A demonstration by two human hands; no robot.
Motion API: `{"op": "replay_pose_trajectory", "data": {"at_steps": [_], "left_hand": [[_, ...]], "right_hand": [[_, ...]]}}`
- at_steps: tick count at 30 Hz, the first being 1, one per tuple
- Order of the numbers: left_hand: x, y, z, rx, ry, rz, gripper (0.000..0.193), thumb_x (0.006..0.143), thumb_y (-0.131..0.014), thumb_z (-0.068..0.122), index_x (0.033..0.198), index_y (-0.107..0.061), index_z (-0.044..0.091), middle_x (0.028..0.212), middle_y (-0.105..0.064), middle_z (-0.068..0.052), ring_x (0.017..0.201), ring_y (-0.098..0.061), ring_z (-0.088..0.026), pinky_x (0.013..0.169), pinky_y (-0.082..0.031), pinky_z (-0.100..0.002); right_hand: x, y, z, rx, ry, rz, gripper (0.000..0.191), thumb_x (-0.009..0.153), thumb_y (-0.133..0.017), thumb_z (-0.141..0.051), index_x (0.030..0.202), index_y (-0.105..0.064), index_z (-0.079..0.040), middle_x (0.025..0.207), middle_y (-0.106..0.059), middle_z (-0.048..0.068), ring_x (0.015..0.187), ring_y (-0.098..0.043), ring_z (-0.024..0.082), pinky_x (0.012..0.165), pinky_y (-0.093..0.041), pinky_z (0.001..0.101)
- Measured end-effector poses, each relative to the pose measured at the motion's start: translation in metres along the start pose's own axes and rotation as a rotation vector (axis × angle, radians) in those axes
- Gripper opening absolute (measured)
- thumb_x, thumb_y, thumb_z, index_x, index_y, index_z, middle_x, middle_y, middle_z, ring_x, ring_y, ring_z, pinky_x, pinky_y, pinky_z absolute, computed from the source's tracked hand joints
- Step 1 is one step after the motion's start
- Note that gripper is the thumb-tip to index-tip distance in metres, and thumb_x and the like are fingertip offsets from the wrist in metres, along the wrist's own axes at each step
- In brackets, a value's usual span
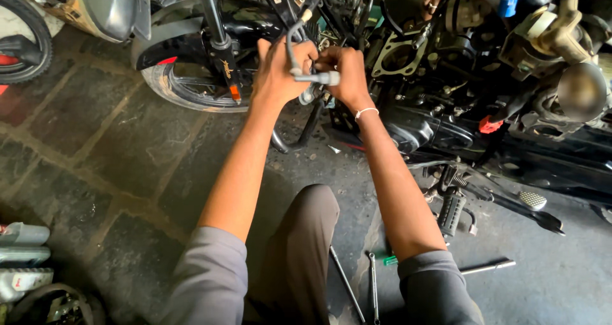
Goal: The person sits on the workshop floor beside a partially disassembled motorcycle and works on the engine and carburetor area. They use a screwdriver to loosen and tighten fasteners, manipulate cables and hoses, and handle small parts while a coworker assists nearby.
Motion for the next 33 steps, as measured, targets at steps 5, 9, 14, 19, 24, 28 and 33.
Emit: {"op": "replay_pose_trajectory", "data": {"at_steps": [5,9,14,19,24,28,33], "left_hand": [[0.015,-0.016,-0.008,-0.117,0.085,-0.242,0.021,0.074,-0.071,0.006,0.092,-0.076,0.016,0.068,-0.070,-0.003,0.073,-0.067,-0.025,0.079,-0.040,-0.048],[0.024,-0.034,-0.023,-0.223,0.209,-0.406,0.017,0.081,-0.076,0.022,0.097,-0.077,0.016,0.085,-0.076,-0.008,0.076,-0.074,-0.025,0.075,-0.059,-0.038],[0.027,-0.033,-0.024,-0.137,0.241,-0.367,0.018,0.077,-0.075,0.023,0.093,-0.083,0.019,0.088,-0.079,-0.010,0.080,-0.075,-0.030,0.075,-0.061,-0.040],[0.033,-0.027,-0.018,-0.010,0.201,-0.348,0.022,0.071,-0.077,0.026,0.092,-0.082,0.023,0.088,-0.076,-0.014,0.080,-0.073,-0.038,0.074,-0.059,-0.046],[0.028,-0.028,-0.012,0.133,0.158,-0.411,0.014,0.078,-0.072,0.025,0.088,-0.078,0.018,0.085,-0.075,-0.015,0.083,-0.071,-0.041,0.072,-0.057,-0.052],[0.031,-0.030,-0.015,0.041,0.226,-0.405,0.017,0.075,-0.072,0.026,0.088,-0.081,0.022,0.083,-0.075,-0.016,0.078,-0.071,-0.041,0.074,-0.058,-0.050],[0.030,-0.035,-0.020,0.009,0.268,-0.455,0.019,0.072,-0.076,0.032,0.087,-0.081,0.022,0.080,-0.075,-0.013,0.075,-0.072,-0.039,0.072,-0.059,-0.048]], "right_hand": [[-0.002,0.012,0.009,0.155,-0.051,0.059,0.013,0.080,-0.077,-0.001,0.091,-0.071,0.005,0.077,-0.075,0.016,0.069,-0.071,0.018,0.065,-0.055,0.0334],[-0.007,0.003,-0.006,0.198,0.063,0.022,0.017,0.079,-0.081,-0.006,0.091,-0.073,0.003,0.079,-0.075,0.015,0.072,-0.074,0.017,0.066,-0.057,0.0323],[-0.011,-0.003,-0.001,0.013,-0.040,0.051,0.015,0.077,-0.079,-0.006,0.083,-0.070,0.004,0.072,-0.068,0.020,0.062,-0.070,0.027,0.062,-0.053,0.0364],[-0.011,-0.005,-0.011,0.072,0.030,0.043,0.020,0.076,-0.061,0.001,0.094,-0.070,0.003,0.083,-0.070,0.022,0.079,-0.071,0.038,0.070,-0.056,0.0393],[-0.016,-0.005,-0.021,0.083,0.025,-0.050,0.022,0.088,-0.070,-0.007,0.108,-0.066,0.001,0.087,-0.071,0.022,0.083,-0.070,0.041,0.075,-0.054,0.0429],[-0.016,-0.003,-0.027,0.049,0.078,-0.041,0.032,0.077,-0.070,-0.003,0.109,-0.065,0.000,0.088,-0.073,0.019,0.083,-0.070,0.037,0.072,-0.053,0.0393],[-0.010,-0.012,-0.007,0.419,-0.059,-0.037,0.027,0.081,-0.072,-0.002,0.104,-0.059,0.002,0.078,-0.066,0.010,0.071,-0.061,0.014,0.065,-0.049,0.0277]]}}
Point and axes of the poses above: each hand's wrist, its own x-axis towards the middle knuckle, its own y-axis out of the back of the hand, z = x × y, the point moved 8 cm from there along x, towards the middle knuckle
